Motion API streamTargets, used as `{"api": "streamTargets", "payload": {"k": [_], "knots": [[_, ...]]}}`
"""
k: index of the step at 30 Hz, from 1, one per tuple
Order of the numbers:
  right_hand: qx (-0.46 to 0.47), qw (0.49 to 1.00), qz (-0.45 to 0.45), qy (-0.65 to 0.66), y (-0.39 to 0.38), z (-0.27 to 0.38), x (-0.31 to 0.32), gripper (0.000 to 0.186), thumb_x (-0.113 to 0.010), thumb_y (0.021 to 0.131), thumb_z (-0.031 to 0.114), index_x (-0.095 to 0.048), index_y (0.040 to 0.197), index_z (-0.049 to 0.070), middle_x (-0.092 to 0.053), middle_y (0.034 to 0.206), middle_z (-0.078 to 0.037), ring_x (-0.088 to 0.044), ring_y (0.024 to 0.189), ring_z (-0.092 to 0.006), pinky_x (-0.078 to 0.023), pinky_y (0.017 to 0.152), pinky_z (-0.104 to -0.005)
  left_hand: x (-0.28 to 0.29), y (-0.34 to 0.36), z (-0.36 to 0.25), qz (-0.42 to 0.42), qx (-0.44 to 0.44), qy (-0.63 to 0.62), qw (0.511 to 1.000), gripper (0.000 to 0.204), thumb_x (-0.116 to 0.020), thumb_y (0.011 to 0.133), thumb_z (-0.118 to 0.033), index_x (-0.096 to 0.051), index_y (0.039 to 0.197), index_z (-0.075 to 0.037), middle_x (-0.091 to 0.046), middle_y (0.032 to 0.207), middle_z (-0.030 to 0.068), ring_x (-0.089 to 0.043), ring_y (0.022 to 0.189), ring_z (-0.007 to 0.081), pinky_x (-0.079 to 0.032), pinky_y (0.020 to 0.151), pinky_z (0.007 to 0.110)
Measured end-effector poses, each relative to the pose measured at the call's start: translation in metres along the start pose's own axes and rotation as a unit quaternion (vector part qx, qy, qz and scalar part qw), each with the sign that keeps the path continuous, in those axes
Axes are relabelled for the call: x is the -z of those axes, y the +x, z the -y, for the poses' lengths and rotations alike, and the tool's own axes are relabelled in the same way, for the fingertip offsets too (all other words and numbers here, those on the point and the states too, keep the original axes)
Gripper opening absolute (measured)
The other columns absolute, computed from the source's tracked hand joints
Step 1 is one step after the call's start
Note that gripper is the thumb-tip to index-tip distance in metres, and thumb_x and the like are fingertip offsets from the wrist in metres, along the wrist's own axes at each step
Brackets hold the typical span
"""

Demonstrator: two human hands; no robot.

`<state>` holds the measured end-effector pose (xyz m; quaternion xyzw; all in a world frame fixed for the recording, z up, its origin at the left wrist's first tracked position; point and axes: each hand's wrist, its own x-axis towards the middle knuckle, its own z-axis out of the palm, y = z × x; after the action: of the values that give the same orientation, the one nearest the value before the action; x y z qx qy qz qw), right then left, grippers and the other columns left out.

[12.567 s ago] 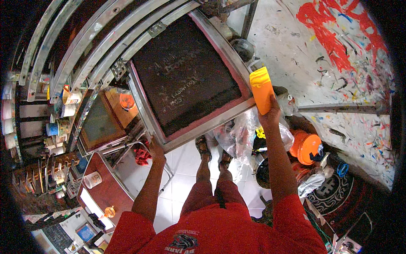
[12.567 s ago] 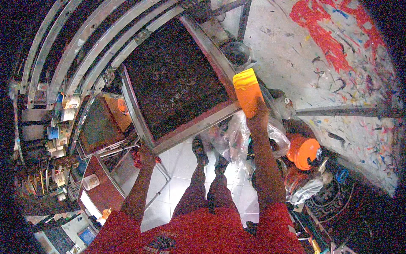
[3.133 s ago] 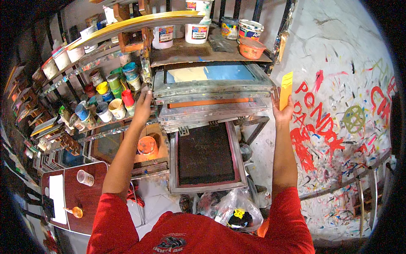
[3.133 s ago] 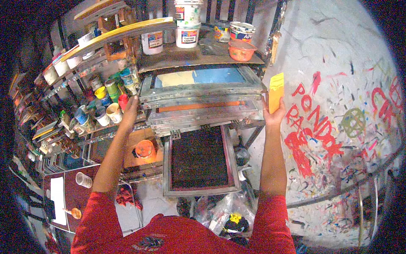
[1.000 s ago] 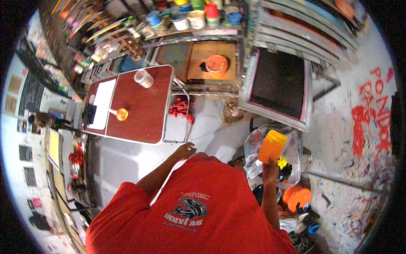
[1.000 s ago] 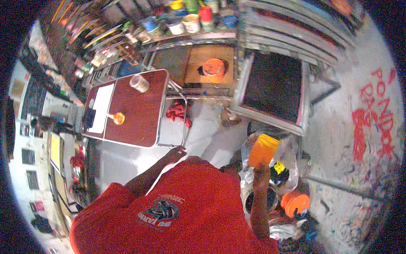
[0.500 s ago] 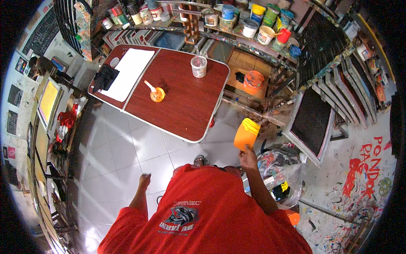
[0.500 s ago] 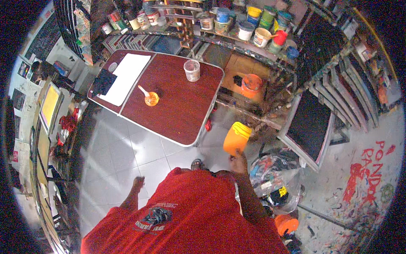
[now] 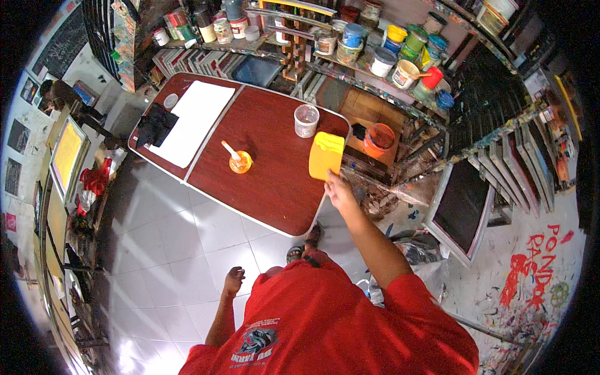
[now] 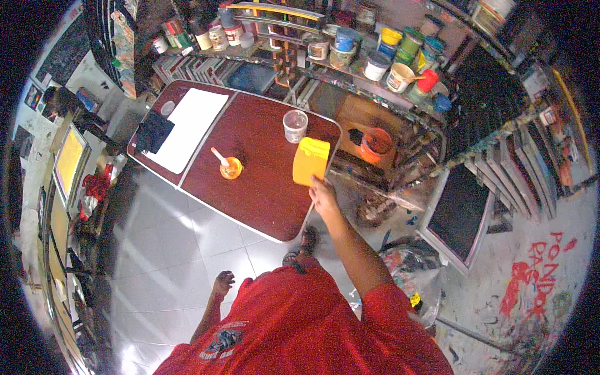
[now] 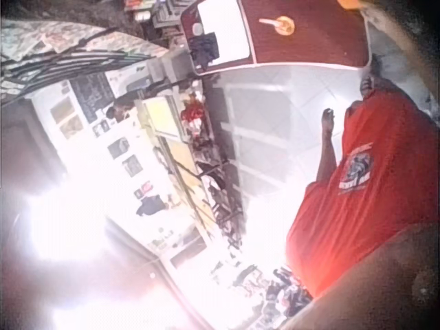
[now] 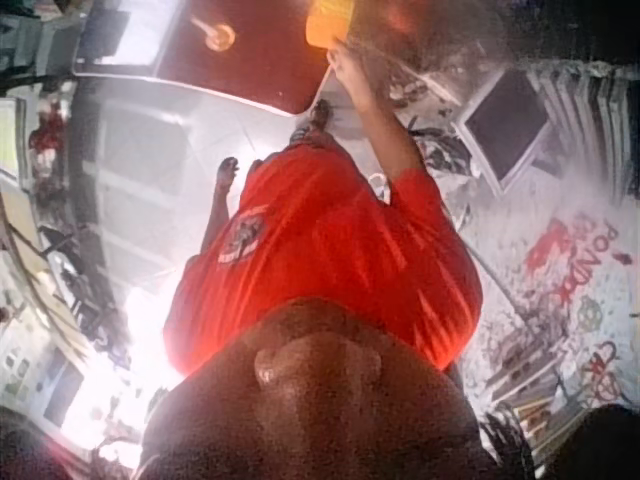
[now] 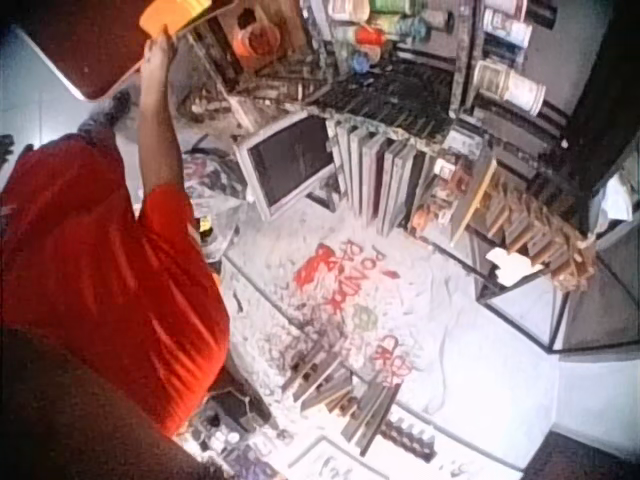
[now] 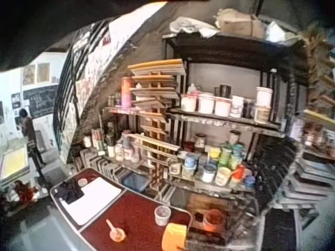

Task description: The person cleans excess yellow ink from a screen frame using a plastic scraper, returns the ink to a yellow container, and then places the cleaned screen onto a storage rack.

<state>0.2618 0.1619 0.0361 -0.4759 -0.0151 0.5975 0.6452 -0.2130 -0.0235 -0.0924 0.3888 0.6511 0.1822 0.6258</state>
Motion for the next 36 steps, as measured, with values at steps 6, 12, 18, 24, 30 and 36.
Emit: {"api": "streamTargets", "payload": {"k": [6,12,18,24,30,36], "knots": [[-0.026,0.999,-0.034,0.031,0.113,0.009,-0.084,0.018,-0.069,0.08,0.02,-0.053,0.09,0.024,-0.056,0.08,0.011,-0.05,0.072,-0.0029,-0.04,0.066,-0.0208,-0.003,-0.047,-0.033,-0.082,0.024,-0.03,0.996,0.039,-0.054,0.088,-0.031,-0.049,0.117,-0.004,-0.061,0.097,0.0078,-0.062,0.08,0.0172,-0.047,0.06,0.027],[-0.052,0.995,-0.073,0.041,0.16,-0.001,-0.117,0.024,-0.072,0.078,0.024,-0.051,0.09,0.025,-0.054,0.08,0.012,-0.049,0.071,-0.0033,-0.04,0.066,-0.0207,0.031,-0.117,0.036,-0.186,0.194,-0.103,0.958,0.032,-0.056,0.087,-0.029,-0.052,0.109,-0.006,-0.06,0.089,0.0053,-0.06,0.072,0.0162,-0.045,0.054,0.028],[-0.05,0.991,-0.119,0.026,0.188,-0.016,-0.112,0.037,-0.071,0.078,0.027,-0.05,0.109,0.025,-0.051,0.107,0.008,-0.048,0.099,-0.0093,-0.039,0.08,-0.0247,0.017,-0.16,0.057,-0.214,0.18,-0.181,0.943,0.031,-0.058,0.084,-0.027,-0.053,0.107,-0.006,-0.06,0.087,0.0075,-0.06,0.07,0.0169,-0.045,0.052,0.029],[-0.052,0.989,-0.138,0.005,0.193,-0.02,-0.101,0.044,-0.068,0.08,0.034,-0.048,0.116,0.021,-0.05,0.114,0.004,-0.047,0.106,-0.0136,-0.04,0.085,-0.0256,-0.011,-0.118,0.025,-0.187,0.154,-0.081,0.967,0.037,-0.054,0.086,-0.027,-0.051,0.115,-0.004,-0.061,0.093,0.0078,-0.062,0.077,0.0165,-0.047,0.059,0.028],[-0.058,0.995,-0.069,0.033,0.158,-0.011,-0.088,0.055,-0.059,0.087,0.033,-0.037,0.133,0.013,-0.035,0.138,-0.006,-0.036,0.126,-0.0192,-0.032,0.102,-0.03,-0.023,-0.102,-0.023,-0.157,0.083,-0.028,0.984,0.044,-0.054,0.087,-0.034,-0.05,0.118,-0.002,-0.062,0.097,0.0086,-0.062,0.082,0.0179,-0.048,0.063,0.031],[-0.081,0.996,0.008,-0.023,0.092,-0.032,0.0,0.064,-0.051,0.091,0.038,-0.022,0.143,0.016,-0.027,0.144,-0.008,-0.031,0.13,-0.019,-0.029,0.104,-0.0299,0.002,-0.104,0.007,-0.137,0.135,-0.045,0.98,0.04,-0.061,0.083,-0.031,-0.051,0.113,-0.006,-0.061,0.095,0.0066,-0.061,0.081,0.0182,-0.047,0.065,0.031]]}}
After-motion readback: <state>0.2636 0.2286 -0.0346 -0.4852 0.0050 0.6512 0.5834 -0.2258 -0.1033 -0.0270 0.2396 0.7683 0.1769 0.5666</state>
